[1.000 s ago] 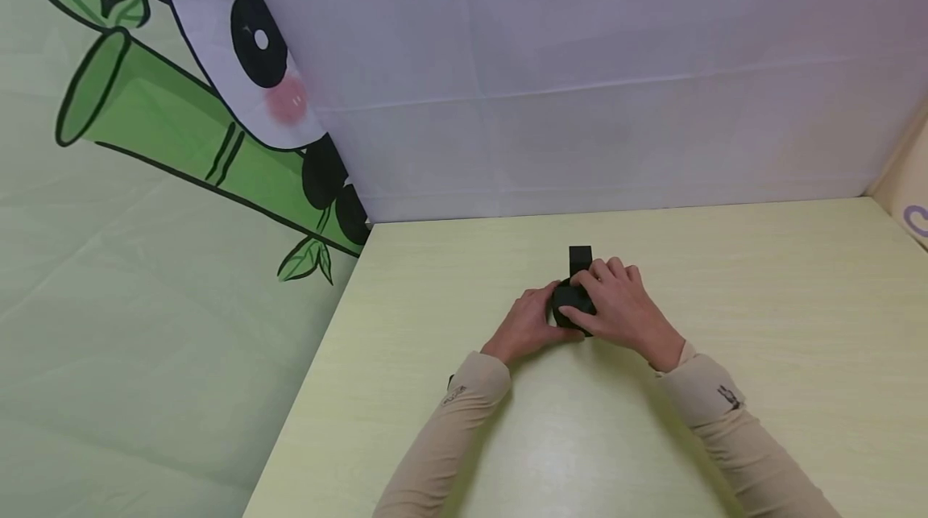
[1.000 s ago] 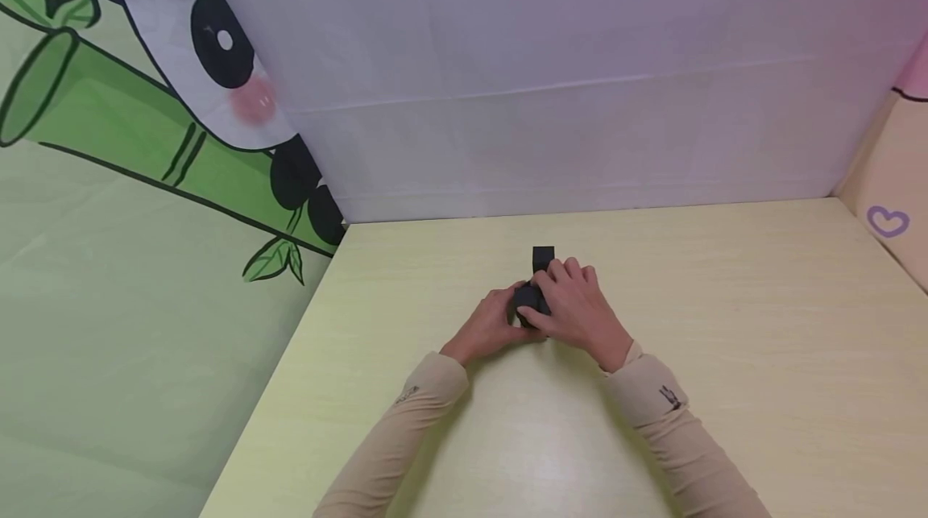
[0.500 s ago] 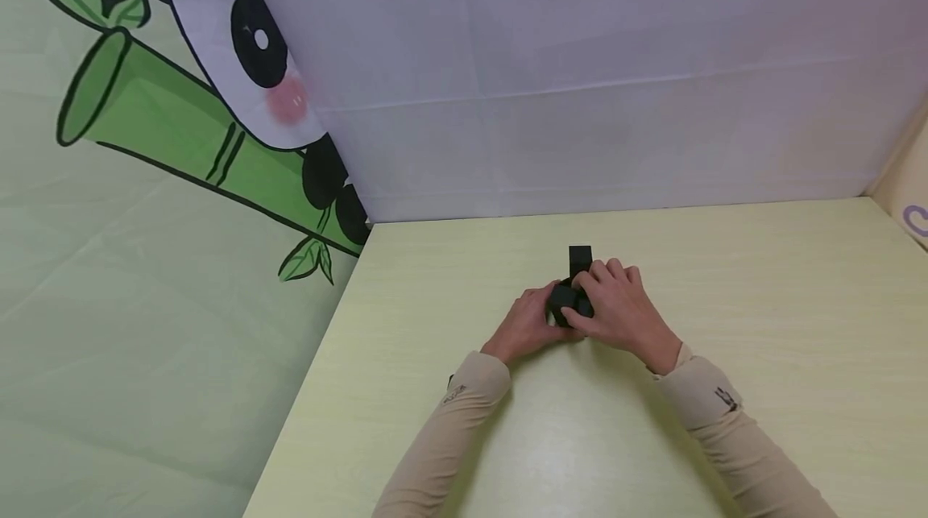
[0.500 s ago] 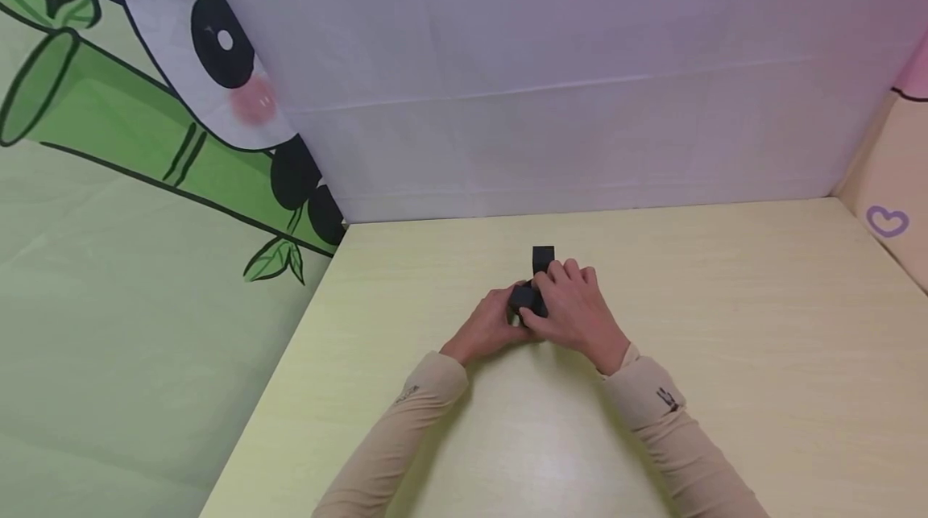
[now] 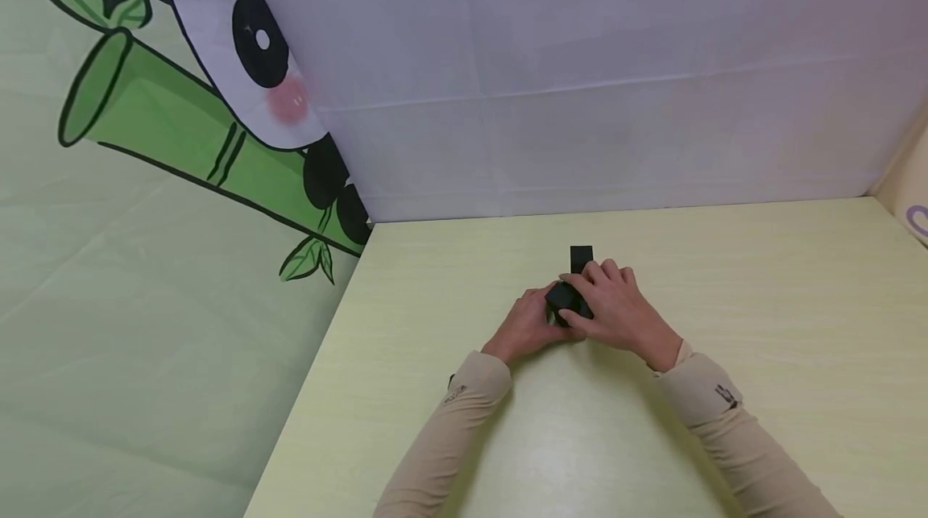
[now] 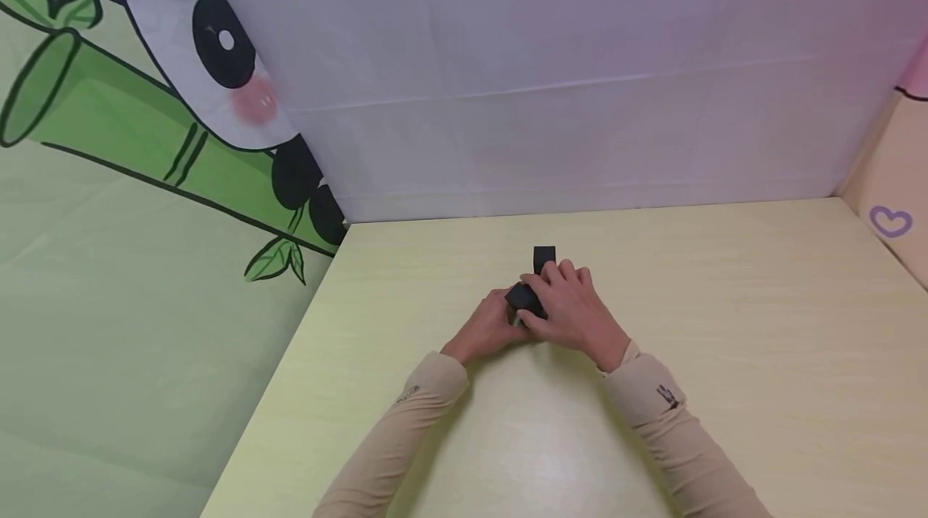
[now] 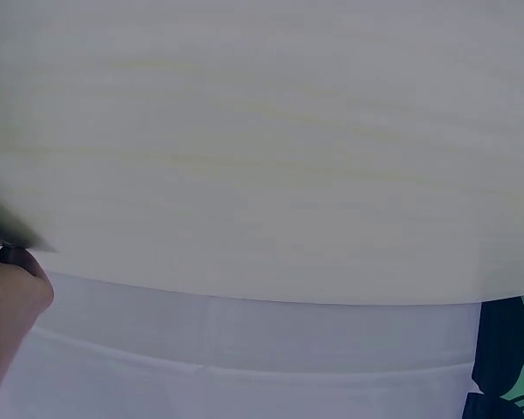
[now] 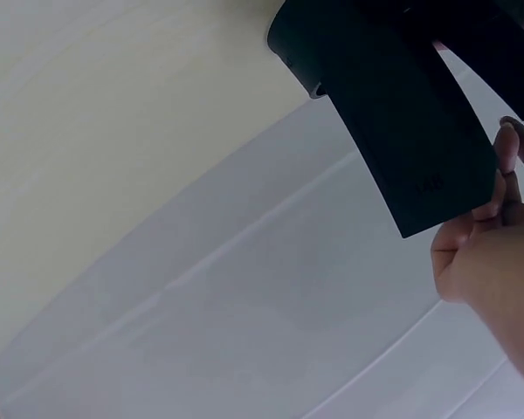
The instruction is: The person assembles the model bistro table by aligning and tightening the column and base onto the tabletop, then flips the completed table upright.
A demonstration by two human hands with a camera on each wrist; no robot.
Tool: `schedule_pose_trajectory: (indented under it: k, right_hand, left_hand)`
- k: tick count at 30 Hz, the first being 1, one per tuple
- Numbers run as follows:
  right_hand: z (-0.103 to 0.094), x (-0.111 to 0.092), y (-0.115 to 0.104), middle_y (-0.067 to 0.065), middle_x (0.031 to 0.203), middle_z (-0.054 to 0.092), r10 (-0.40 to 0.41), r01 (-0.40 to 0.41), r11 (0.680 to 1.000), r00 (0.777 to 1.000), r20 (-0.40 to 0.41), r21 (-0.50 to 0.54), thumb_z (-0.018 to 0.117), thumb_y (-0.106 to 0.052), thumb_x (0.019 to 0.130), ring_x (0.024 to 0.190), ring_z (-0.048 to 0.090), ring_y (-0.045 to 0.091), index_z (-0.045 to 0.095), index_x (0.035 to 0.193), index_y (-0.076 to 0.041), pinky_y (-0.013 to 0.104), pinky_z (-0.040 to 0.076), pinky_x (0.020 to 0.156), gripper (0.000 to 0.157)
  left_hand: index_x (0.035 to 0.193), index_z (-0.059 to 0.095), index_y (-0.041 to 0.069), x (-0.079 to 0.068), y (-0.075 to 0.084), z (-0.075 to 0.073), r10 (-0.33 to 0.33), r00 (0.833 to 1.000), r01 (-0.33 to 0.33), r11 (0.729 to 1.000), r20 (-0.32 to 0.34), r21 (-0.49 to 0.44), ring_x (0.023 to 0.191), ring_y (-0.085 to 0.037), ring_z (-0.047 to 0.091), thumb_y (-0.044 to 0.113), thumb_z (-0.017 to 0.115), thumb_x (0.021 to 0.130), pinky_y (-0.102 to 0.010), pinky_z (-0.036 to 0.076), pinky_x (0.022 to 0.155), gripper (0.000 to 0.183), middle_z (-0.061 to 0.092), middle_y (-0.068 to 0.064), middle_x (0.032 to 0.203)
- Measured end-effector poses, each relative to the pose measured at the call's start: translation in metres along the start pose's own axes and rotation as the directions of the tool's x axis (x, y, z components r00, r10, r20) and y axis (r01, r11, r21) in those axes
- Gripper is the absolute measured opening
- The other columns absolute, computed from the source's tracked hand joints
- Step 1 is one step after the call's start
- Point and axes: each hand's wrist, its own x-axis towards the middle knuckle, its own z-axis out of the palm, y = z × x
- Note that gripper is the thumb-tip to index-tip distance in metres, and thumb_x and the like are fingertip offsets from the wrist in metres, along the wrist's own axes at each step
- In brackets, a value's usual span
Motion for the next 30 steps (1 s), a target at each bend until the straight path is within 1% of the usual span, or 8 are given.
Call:
schedule_pose_trajectory:
  k: [3,7,10,15,18,22,26,30]
  right_hand:
    - [0.0013,0.0008,0.0001,0.009,0.098,0.051,-0.004,0.004,1.000,1.000,0.010,-0.001,0.074,-0.034,0.096,0.093,0.044,0.032,0.069,0.130,-0.004,0.051,0.036,0.079,0.046]
    - [0.0035,0.0015,0.0001,0.010,0.097,0.051,0.001,-0.001,1.000,1.000,-0.002,-0.018,0.075,-0.037,0.096,0.093,0.044,0.033,0.070,0.126,-0.004,0.052,0.036,0.079,0.044]
    - [0.0043,0.0017,0.0000,0.011,0.098,0.052,0.006,-0.007,0.999,1.000,-0.012,-0.031,0.075,-0.039,0.095,0.094,0.045,0.034,0.070,0.123,-0.004,0.052,0.037,0.080,0.046]
    - [0.0030,0.0026,0.0006,0.011,0.101,0.053,0.000,0.000,1.000,1.000,-0.002,-0.006,0.075,-0.039,0.094,0.098,0.045,0.035,0.067,0.132,-0.004,0.053,0.036,0.082,0.052]
    - [0.0026,0.0034,0.0012,0.011,0.101,0.053,-0.013,0.013,1.000,1.000,0.009,0.015,0.074,-0.035,0.095,0.098,0.045,0.035,0.066,0.134,-0.004,0.053,0.035,0.082,0.050]
    - [0.0035,0.0040,0.0007,0.011,0.099,0.052,-0.015,0.015,1.000,1.000,0.004,0.002,0.074,-0.033,0.096,0.097,0.045,0.035,0.068,0.129,-0.004,0.053,0.036,0.081,0.045]
    - [0.0067,0.0039,-0.0010,0.012,0.099,0.053,-0.006,0.006,0.999,1.000,-0.019,-0.032,0.075,-0.037,0.096,0.095,0.045,0.035,0.068,0.126,-0.004,0.053,0.036,0.081,0.045]
    - [0.0072,0.0040,-0.0025,0.012,0.100,0.053,0.010,-0.010,1.000,1.000,-0.013,-0.026,0.075,-0.039,0.096,0.097,0.045,0.036,0.067,0.129,-0.004,0.053,0.036,0.081,0.049]
  left_hand:
    - [0.149,0.053,0.022,0.0005,0.0000,0.0002,0.003,1.000,-0.003,1.000,0.003,0.000,0.121,-0.020,0.059,0.048,0.083,0.087,-0.036,0.044,0.107,0.074,0.065,0.007,0.132]
    - [0.147,0.055,0.025,0.0011,0.0001,0.0008,-0.002,1.000,0.002,1.000,-0.001,-0.015,0.119,-0.019,0.059,0.050,0.083,0.086,-0.035,0.045,0.105,0.072,0.066,0.009,0.129]
    - [0.146,0.055,0.025,0.0006,0.0005,0.0009,-0.026,1.000,0.026,1.000,-0.002,-0.013,0.123,-0.023,0.058,0.049,0.084,0.085,-0.036,0.045,0.105,0.072,0.066,0.008,0.128]
    - [0.149,0.052,0.021,0.0001,0.0024,0.0001,-0.048,0.999,0.048,0.999,0.006,0.002,0.129,-0.027,0.055,0.044,0.083,0.088,-0.039,0.043,0.108,0.073,0.065,0.002,0.132]
    - [0.150,0.052,0.021,0.0001,0.0028,0.0000,-0.052,0.999,0.052,0.999,0.009,-0.002,0.129,-0.026,0.054,0.046,0.084,0.087,-0.039,0.042,0.109,0.075,0.065,0.004,0.133]
    - [0.145,0.058,0.022,0.0005,0.0021,0.0001,-0.045,0.999,0.045,0.999,0.003,-0.022,0.122,-0.023,0.058,0.052,0.085,0.084,-0.035,0.044,0.106,0.073,0.067,0.008,0.128]
    - [0.136,0.064,0.021,0.0003,0.0013,0.0004,-0.043,0.999,0.043,0.998,-0.004,-0.045,0.114,-0.020,0.060,0.053,0.086,0.082,-0.032,0.047,0.099,0.066,0.068,0.010,0.117]
    - [0.137,0.064,0.020,-0.0007,0.0008,0.0002,-0.050,0.999,0.050,0.998,0.006,-0.041,0.117,-0.021,0.060,0.050,0.086,0.083,-0.033,0.047,0.101,0.066,0.069,0.007,0.118]
